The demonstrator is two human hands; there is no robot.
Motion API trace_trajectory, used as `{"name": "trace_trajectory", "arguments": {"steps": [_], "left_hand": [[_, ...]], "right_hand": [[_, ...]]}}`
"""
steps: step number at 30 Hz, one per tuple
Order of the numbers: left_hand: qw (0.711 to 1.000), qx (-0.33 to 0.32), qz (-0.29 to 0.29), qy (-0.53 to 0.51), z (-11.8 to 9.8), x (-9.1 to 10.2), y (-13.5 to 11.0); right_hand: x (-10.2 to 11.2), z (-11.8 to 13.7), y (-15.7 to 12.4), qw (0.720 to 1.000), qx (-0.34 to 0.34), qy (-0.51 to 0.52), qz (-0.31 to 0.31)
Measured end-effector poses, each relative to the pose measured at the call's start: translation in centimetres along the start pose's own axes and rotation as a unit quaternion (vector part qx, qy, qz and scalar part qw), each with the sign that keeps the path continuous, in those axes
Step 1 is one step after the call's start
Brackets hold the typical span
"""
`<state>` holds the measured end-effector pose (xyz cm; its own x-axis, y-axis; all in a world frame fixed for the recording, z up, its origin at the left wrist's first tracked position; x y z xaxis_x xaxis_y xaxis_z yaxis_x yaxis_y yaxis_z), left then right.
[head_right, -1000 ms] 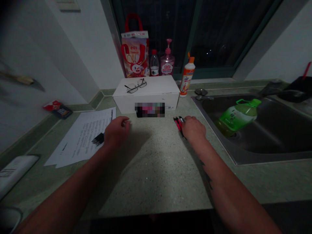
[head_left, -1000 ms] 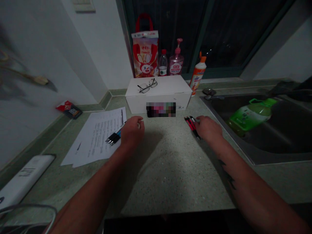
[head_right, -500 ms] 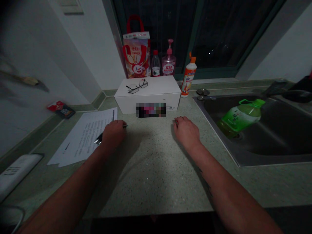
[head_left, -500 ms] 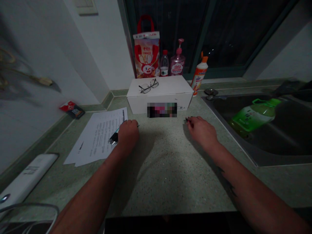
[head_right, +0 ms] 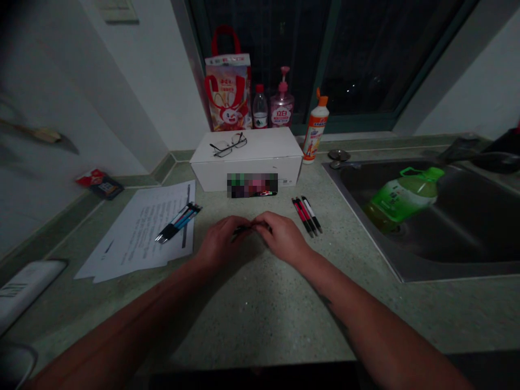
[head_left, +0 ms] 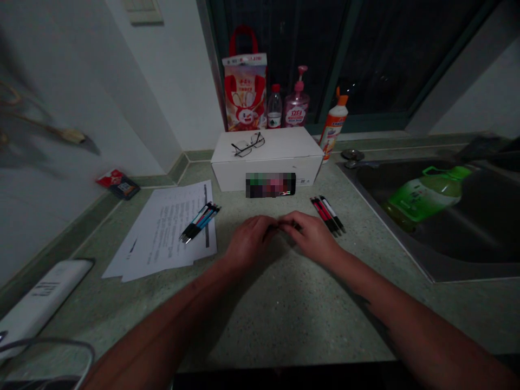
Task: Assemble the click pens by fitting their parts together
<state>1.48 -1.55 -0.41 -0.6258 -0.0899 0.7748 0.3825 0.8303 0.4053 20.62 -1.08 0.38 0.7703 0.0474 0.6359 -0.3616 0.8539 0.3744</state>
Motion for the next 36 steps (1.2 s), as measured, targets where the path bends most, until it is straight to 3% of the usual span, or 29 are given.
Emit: {"name": "trace_trajectory", "arguments": {"steps": [7, 17, 20, 23, 27, 30, 36], "left_hand": [[0.995, 0.081, -0.053, 0.019, 1.7, 1.4, 0.8], [0.993, 0.109, 0.011, 0.051, 2.6, 1.8, 1.5], [0.994, 0.094, -0.007, 0.049, 2.7, 2.0, 1.7], [0.997, 0.048, -0.039, 0.037, 2.7, 2.2, 1.7], [0.999, 0.012, -0.043, -0.009, 2.3, 2.1, 1.5], [0.997, 0.044, -0.039, -0.042, 2.1, 2.0, 1.4], [0.980, 0.170, -0.006, -0.099, 1.5, 2.4, 1.4]], "right_hand": [[0.7, -2.1, 0.7, 0.978, -0.131, 0.138, -0.089], [0.8, -2.8, 0.9, 0.953, -0.184, 0.209, -0.118], [0.9, -2.8, 0.8, 0.973, -0.165, 0.124, -0.104], [0.7, -2.2, 0.6, 0.992, -0.103, -0.003, -0.071], [0.2, -1.3, 0.5, 0.997, -0.063, -0.007, 0.044], [0.1, -1.2, 0.5, 0.995, -0.075, 0.007, 0.069], [0.4, -1.5, 0.5, 0.999, -0.031, 0.010, 0.001]]}}
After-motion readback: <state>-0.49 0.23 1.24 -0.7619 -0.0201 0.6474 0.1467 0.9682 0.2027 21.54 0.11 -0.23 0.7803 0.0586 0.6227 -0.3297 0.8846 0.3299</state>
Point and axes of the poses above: each hand's wrist, its own y-axis towards the middle knuckle, its own x-axis out of the back of the hand, z = x × y, the point moved 1 cm from there along y, towards the middle knuckle, and after that the axes turned 2 degrees about x, right-handed, at the moved point
